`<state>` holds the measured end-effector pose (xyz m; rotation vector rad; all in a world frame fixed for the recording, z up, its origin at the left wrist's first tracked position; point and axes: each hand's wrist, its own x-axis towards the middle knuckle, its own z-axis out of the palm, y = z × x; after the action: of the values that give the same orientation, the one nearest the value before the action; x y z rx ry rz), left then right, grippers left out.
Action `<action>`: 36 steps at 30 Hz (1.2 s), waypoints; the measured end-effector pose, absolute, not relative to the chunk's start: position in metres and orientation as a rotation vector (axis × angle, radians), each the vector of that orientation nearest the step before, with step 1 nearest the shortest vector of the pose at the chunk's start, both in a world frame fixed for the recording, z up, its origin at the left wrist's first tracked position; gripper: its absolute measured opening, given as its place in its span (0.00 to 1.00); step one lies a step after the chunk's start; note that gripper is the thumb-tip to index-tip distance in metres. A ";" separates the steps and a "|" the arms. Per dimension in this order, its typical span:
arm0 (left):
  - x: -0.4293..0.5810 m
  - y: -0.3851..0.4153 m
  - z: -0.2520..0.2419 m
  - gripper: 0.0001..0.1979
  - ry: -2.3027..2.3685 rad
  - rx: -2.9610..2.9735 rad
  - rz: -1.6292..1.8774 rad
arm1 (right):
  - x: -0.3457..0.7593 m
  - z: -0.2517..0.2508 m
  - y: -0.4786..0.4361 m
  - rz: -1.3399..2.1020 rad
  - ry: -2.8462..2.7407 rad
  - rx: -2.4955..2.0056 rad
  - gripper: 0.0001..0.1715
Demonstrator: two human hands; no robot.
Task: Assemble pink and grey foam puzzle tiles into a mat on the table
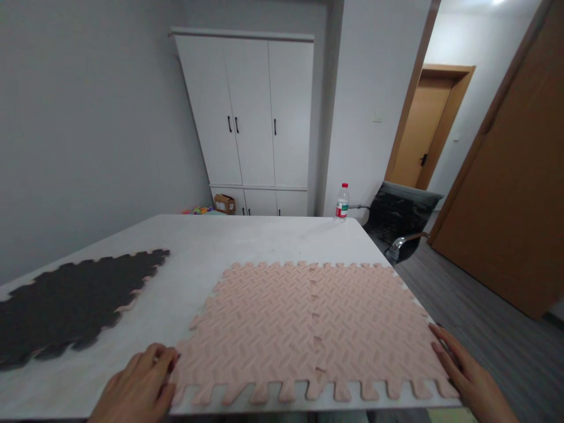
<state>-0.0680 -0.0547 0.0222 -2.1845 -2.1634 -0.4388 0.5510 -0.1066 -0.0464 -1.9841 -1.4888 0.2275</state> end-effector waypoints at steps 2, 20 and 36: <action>-0.068 -0.053 0.025 0.18 -2.040 -2.149 -0.302 | 0.557 -0.047 -0.106 0.253 -1.484 -1.994 0.31; 0.177 -0.058 0.012 0.26 -1.605 -2.862 -0.453 | 0.318 0.024 0.069 0.239 -2.441 -1.644 0.34; 0.181 -0.070 0.012 0.24 -1.636 -2.733 -0.585 | 0.289 0.006 0.072 0.246 -2.290 -1.835 0.38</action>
<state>0.1811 -0.0702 0.0123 -2.7330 -1.6362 -0.5847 0.2888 0.0718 0.0059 -1.8352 -2.2900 0.2462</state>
